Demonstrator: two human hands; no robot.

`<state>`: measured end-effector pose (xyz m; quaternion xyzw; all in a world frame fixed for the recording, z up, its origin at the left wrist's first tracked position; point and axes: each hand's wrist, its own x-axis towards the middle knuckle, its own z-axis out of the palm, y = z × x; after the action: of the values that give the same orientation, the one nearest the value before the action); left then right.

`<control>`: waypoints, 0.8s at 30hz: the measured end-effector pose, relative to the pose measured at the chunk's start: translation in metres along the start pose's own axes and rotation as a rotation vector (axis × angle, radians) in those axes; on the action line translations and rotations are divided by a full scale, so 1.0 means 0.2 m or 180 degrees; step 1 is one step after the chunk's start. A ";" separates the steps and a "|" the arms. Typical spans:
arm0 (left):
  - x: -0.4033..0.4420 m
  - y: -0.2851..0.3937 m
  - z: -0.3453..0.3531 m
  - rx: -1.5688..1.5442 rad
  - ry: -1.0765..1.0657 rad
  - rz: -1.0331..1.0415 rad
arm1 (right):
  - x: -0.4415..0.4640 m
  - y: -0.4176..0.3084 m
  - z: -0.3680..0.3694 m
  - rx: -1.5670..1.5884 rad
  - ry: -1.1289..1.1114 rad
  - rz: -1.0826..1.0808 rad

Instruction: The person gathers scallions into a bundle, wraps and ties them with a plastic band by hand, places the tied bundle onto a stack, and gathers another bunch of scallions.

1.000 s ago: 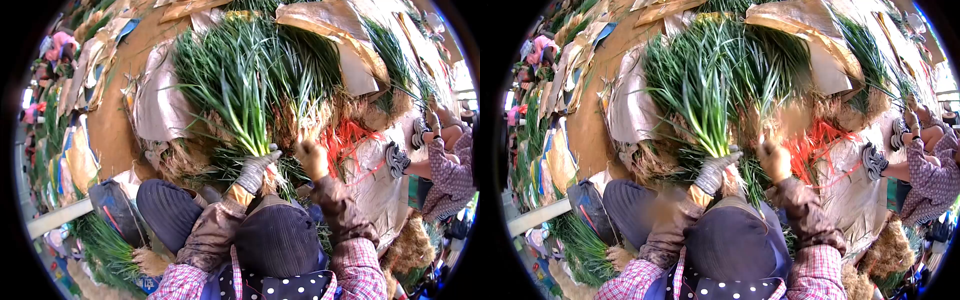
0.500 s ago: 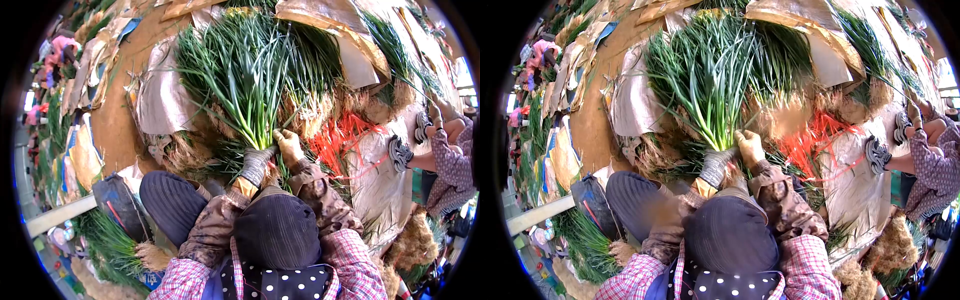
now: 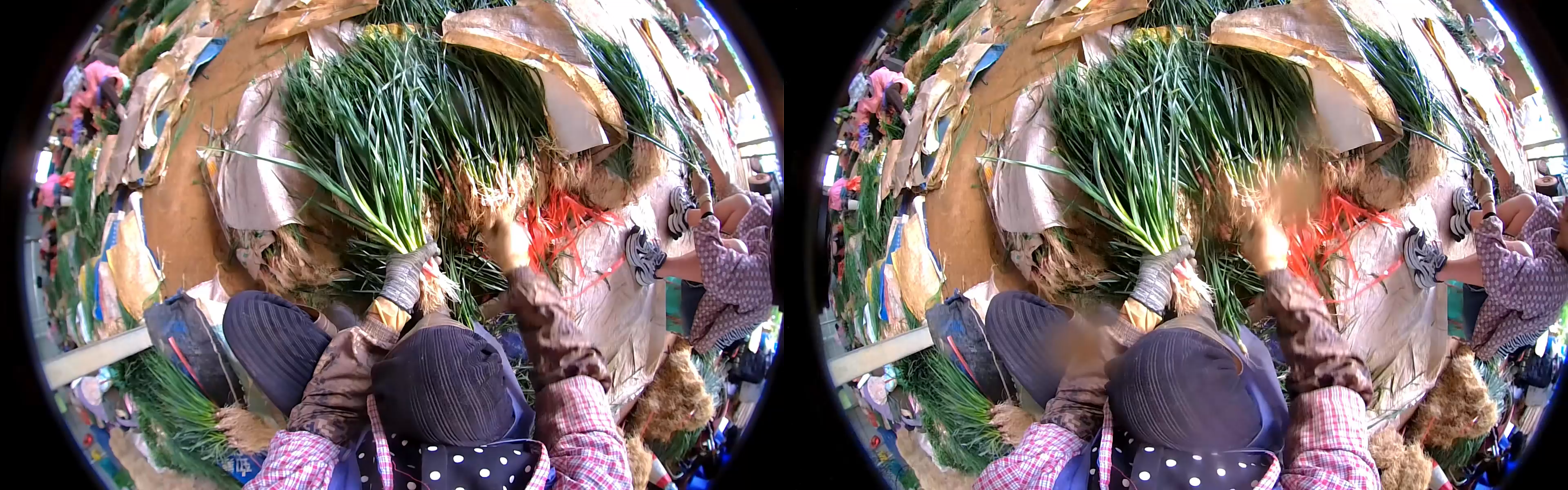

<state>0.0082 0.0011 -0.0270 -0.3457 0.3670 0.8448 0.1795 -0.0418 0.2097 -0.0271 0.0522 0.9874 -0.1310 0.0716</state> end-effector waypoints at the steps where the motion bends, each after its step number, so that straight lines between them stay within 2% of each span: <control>1: 0.02 -0.02 -0.03 -0.0007 -0.0026 -0.0121 | 0.17 0.01 -0.03 0.0088 0.0122 0.0285; 2: -0.01 0.01 -0.01 -0.0202 -0.0141 -0.0065 | 0.33 0.02 -0.06 0.0186 0.0252 0.0567; 4: -0.03 0.03 0.02 -0.0149 -0.0135 -0.0021 | 0.52 -0.01 -0.18 -0.1159 -0.0382 0.0126; 6: -0.03 0.05 0.03 -0.0180 -0.0251 -0.0041 | 0.56 0.01 -0.18 -0.1172 -0.0626 0.0056; 8: -0.04 0.05 0.02 -0.0262 -0.0360 0.0012 | 0.57 0.03 -0.17 -0.1101 -0.0736 0.0065; 10: -0.04 0.07 0.01 -0.0083 -0.0611 0.0090 | 0.47 0.05 -0.17 -0.0795 -0.0528 -0.0037; 12: -0.03 0.06 -0.01 0.0020 -0.0750 0.0148 | 0.32 0.10 -0.13 -0.0266 -0.0620 0.0094; 13: -0.04 0.06 -0.01 0.0067 -0.0822 0.0192 | 0.26 0.11 -0.11 0.0029 -0.0884 0.0352; 15: -0.04 0.07 0.01 0.0058 -0.0824 0.0228 | 0.17 0.11 -0.13 -0.0173 -0.0370 0.0008; 18: -0.05 0.06 0.01 0.0064 -0.0823 0.0195 | 0.33 0.10 -0.10 -0.0245 0.0247 0.0139; 19: -0.06 0.07 0.01 0.0056 -0.0864 0.0246 | 0.41 0.11 -0.08 -0.0467 0.0195 0.0185; 22: -0.10 0.11 0.04 0.0041 -0.1012 0.0359 | 0.61 0.19 0.02 -0.1010 -0.0551 0.0275; 24: -0.13 0.15 0.06 0.0037 -0.1103 0.0359 | 0.59 0.16 -0.03 -0.0842 -0.0135 0.0055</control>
<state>0.0047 -0.0110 0.0127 -0.1729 0.3543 0.8983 0.1943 -0.1548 0.2522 -0.0488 0.0480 0.9938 -0.0001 0.0999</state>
